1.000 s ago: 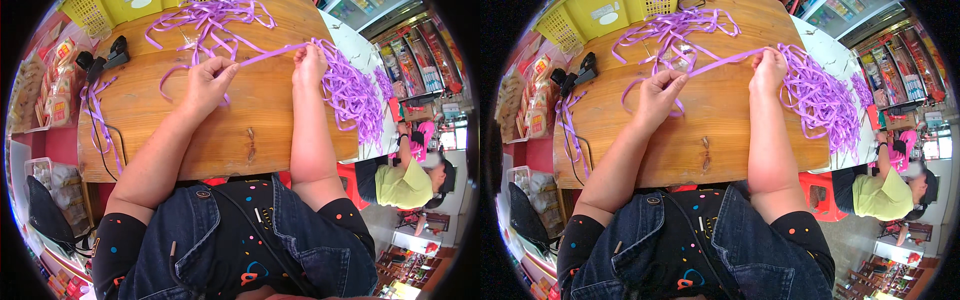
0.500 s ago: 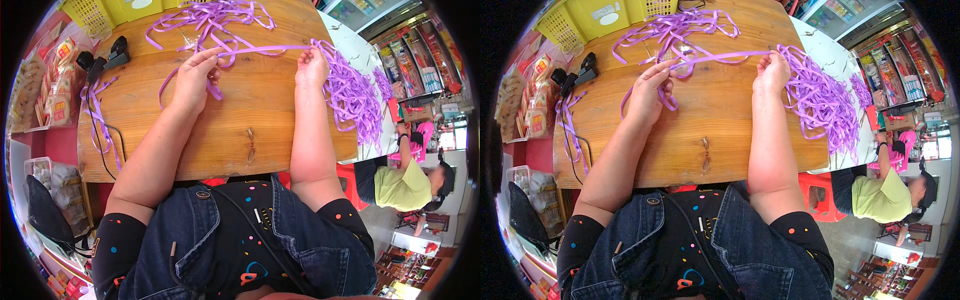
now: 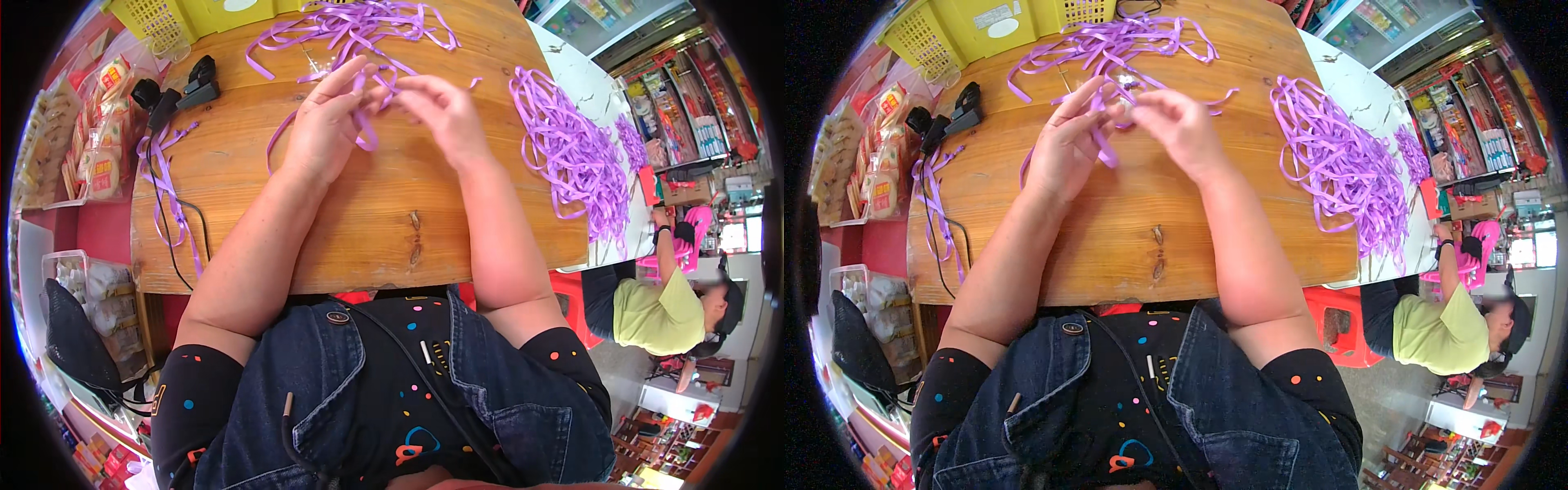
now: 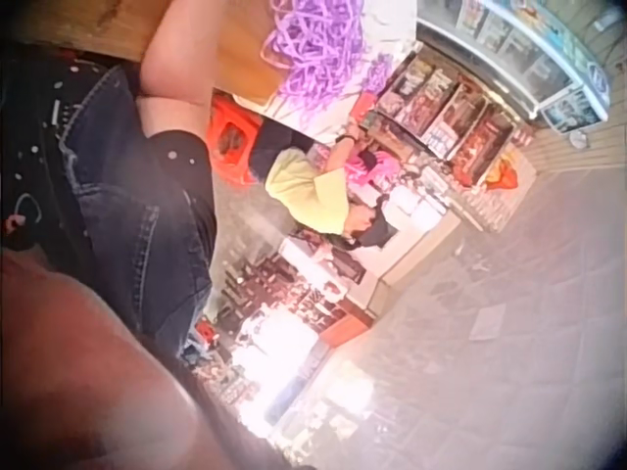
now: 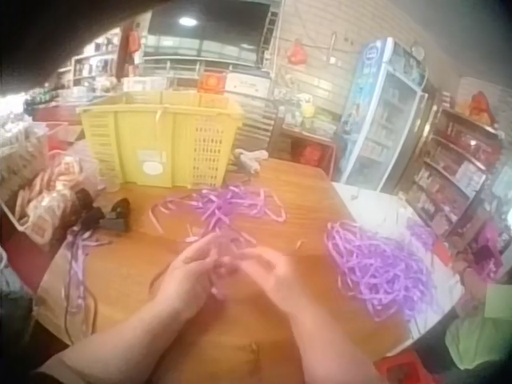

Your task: The person ties purple plastic ribbons into knots or onto small items by hand at a wooden table.

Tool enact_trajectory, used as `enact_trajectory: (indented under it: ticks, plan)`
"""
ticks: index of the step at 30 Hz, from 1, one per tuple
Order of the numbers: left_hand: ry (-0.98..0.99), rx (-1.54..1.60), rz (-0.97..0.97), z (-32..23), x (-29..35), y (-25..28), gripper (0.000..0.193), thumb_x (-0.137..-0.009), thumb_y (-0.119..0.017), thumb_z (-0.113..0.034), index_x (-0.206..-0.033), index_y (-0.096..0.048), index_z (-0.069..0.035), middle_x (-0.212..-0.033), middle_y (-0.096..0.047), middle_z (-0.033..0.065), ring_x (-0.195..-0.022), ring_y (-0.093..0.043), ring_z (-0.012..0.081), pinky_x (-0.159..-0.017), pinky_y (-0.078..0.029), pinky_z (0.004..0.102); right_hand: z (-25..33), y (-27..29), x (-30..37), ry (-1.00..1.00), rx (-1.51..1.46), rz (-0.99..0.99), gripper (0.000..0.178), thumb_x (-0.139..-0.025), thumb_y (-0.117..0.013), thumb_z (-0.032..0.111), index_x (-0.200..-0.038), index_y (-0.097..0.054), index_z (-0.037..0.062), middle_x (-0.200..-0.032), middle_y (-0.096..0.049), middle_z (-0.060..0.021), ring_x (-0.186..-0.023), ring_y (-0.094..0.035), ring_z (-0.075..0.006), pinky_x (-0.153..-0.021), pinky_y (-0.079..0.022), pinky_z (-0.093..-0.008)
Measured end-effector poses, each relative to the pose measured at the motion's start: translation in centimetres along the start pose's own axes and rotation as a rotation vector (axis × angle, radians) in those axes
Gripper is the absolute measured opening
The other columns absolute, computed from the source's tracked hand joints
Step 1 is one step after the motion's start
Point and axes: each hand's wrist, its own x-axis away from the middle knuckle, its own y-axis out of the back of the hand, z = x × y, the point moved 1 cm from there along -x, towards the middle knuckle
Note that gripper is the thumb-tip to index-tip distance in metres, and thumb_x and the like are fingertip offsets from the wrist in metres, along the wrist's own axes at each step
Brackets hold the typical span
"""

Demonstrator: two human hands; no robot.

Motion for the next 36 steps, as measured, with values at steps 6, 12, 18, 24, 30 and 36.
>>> enact_trajectory:
  ticks: [6, 12, 18, 24, 30, 36]
  plan:
    - [-0.017, 0.068, 0.037, -0.8, -0.2, 0.1, 0.039, -0.086, -0.044, -0.001, -0.124, -0.043, 0.005, -0.114, -0.056, 0.0143, -0.107, -0.053, 0.0217, -0.092, -0.043, 0.0329, -0.9, -3.1, 1.2, 0.028, -0.141, 0.312, 0.03, -0.081, -0.06, 0.01, -0.11, -0.057, 0.0001, -0.083, -0.059, -0.0011, -0.068, -0.055, -0.0087, -0.067, -0.045, -0.0228]
    - [-0.236, -0.135, -0.365, -1.7, -1.4, 2.0, 0.042, -0.081, -0.054, 0.002, -0.121, -0.045, 0.005, -0.102, -0.058, 0.0113, -0.094, -0.057, 0.0189, -0.085, -0.046, 0.0318, -1.5, 4.4, -1.5, -0.126, -0.398, 0.061, 0.024, -0.082, -0.059, 0.009, -0.105, -0.06, 0.0, -0.071, -0.056, -0.0014, -0.059, -0.048, -0.0083, -0.056, -0.04, -0.0213]
    - [-0.452, -0.422, -0.555, -0.9, -1.6, 2.3, 0.048, -0.08, -0.055, -0.001, -0.125, -0.041, 0.007, -0.095, -0.061, 0.0101, -0.078, -0.059, 0.0143, -0.065, -0.048, 0.024, -2.7, 6.6, -2.2, -0.164, -0.692, -0.269, 0.021, -0.084, -0.057, 0.008, -0.101, -0.059, -0.0039, -0.073, -0.059, -0.0057, -0.064, -0.053, -0.0118, -0.056, -0.042, -0.0216]
    - [-0.126, -0.793, -0.272, -1.2, 0.1, 0.1, 0.04, -0.083, -0.054, -0.008, -0.121, -0.049, 0.003, -0.074, -0.062, 0.0061, -0.051, -0.052, 0.007, -0.047, -0.041, 0.0184, -2.5, 5.0, -1.7, -0.136, -0.465, -0.249, 0.018, -0.085, -0.054, 0.004, -0.1, -0.059, -0.0021, -0.085, -0.065, -0.0108, -0.067, -0.057, -0.0125, -0.058, -0.044, -0.0214]
    - [-0.328, -0.592, -0.036, 0.5, 0.6, -0.8, 0.041, -0.083, -0.059, -0.002, -0.122, -0.048, 0.001, -0.094, -0.061, 0.0058, -0.069, -0.057, 0.0064, -0.054, -0.047, 0.0196, -1.3, 1.9, -0.6, -0.143, -0.374, 0.049, 0.014, -0.083, -0.057, 0.006, -0.096, -0.063, 0.0013, -0.082, -0.065, -0.0074, -0.066, -0.057, -0.0093, -0.058, -0.044, -0.0199]
    - [-0.023, -0.701, 0.113, 0.6, 0.4, -0.5, 0.03, -0.085, -0.06, -0.01, -0.114, -0.055, 0.0, -0.086, -0.062, 0.0033, -0.068, -0.058, 0.0075, -0.052, -0.044, 0.0194, -1.2, 1.1, -0.3, -0.168, -0.32, 0.187, 0.014, -0.082, -0.06, 0.006, -0.095, -0.063, 0.0017, -0.078, -0.064, -0.0041, -0.065, -0.055, -0.0074, -0.059, -0.044, -0.0189]
